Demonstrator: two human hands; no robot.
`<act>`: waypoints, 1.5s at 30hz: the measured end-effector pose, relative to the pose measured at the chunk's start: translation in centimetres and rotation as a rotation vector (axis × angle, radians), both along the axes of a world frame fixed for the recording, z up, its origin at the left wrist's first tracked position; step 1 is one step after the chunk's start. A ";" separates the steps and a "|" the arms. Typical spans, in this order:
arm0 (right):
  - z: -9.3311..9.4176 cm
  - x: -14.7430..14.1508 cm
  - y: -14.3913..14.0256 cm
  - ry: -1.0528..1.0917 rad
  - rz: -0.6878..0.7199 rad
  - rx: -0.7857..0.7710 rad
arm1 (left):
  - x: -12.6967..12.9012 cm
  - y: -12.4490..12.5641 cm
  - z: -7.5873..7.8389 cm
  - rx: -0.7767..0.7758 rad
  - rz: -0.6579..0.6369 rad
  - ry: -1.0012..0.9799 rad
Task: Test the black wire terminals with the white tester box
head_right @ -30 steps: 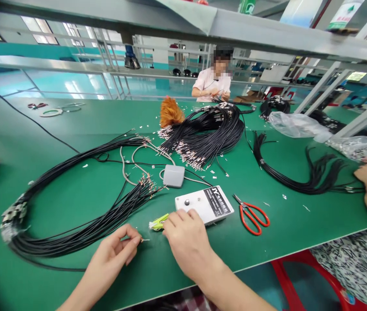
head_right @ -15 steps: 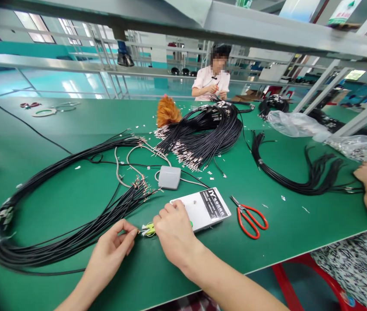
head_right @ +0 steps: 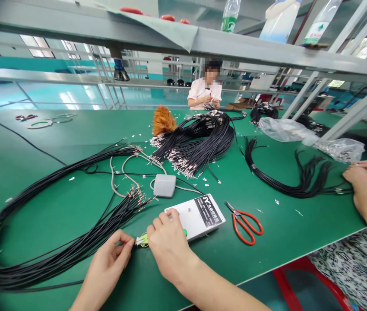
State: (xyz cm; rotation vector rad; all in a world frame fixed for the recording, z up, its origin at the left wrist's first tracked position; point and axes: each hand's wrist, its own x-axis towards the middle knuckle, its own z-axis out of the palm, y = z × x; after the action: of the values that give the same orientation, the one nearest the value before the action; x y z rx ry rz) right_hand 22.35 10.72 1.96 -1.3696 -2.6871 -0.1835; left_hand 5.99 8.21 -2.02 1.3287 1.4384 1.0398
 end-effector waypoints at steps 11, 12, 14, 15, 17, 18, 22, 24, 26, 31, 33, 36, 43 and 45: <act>-0.9 8.1 -6.8 0.611 -0.230 0.295 | -0.4 0.3 0.0 0.010 -0.018 -0.009; -1.3 8.2 -7.3 0.598 -0.215 0.284 | -0.5 0.4 -0.2 0.006 -0.026 -0.017; -2.0 7.7 -7.8 0.585 -0.173 0.269 | -0.5 0.4 -0.4 0.008 -0.035 -0.018; -2.3 7.2 -7.8 0.591 -0.161 0.282 | -0.6 0.4 -0.5 0.018 -0.034 -0.009; -2.8 6.5 -7.5 0.617 -0.171 0.346 | -0.6 0.4 -0.5 0.048 -0.025 0.028; -3.1 6.4 -7.3 0.620 -0.183 0.380 | -0.7 0.4 -0.4 0.061 -0.020 0.050; -4.3 6.9 -6.6 0.524 -0.168 0.449 | -1.2 -0.2 0.3 0.061 0.012 0.095; -4.6 7.3 -6.5 0.511 -0.161 0.458 | -1.8 -0.8 0.7 0.021 0.026 0.048; -4.4 7.1 -6.8 0.545 -0.173 0.461 | -2.4 -1.5 1.1 -0.028 0.024 -0.054; -2.9 3.5 -8.2 0.778 -0.096 0.362 | -3.6 -3.6 2.3 -0.099 -0.083 -0.233; -2.3 1.3 -8.4 0.914 -0.082 0.181 | -3.6 -4.2 2.7 -0.097 -0.121 -0.239; -1.2 -1.3 -7.8 1.098 -0.145 -0.182 | -3.4 -4.7 2.8 -0.069 -0.139 -0.203; 0.3 -3.1 -5.9 1.168 -0.292 -0.725 | -3.7 -5.2 2.2 -0.088 -0.211 -0.179; 0.1 -3.2 -6.0 1.258 -0.268 -0.679 | -3.8 -5.4 1.9 -0.098 -0.202 -0.199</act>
State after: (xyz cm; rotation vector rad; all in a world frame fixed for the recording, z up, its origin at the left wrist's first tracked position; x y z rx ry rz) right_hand 19.10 4.76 2.09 -1.2607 -1.4928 1.2181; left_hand 2.14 2.85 -0.07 1.2349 1.1675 0.9281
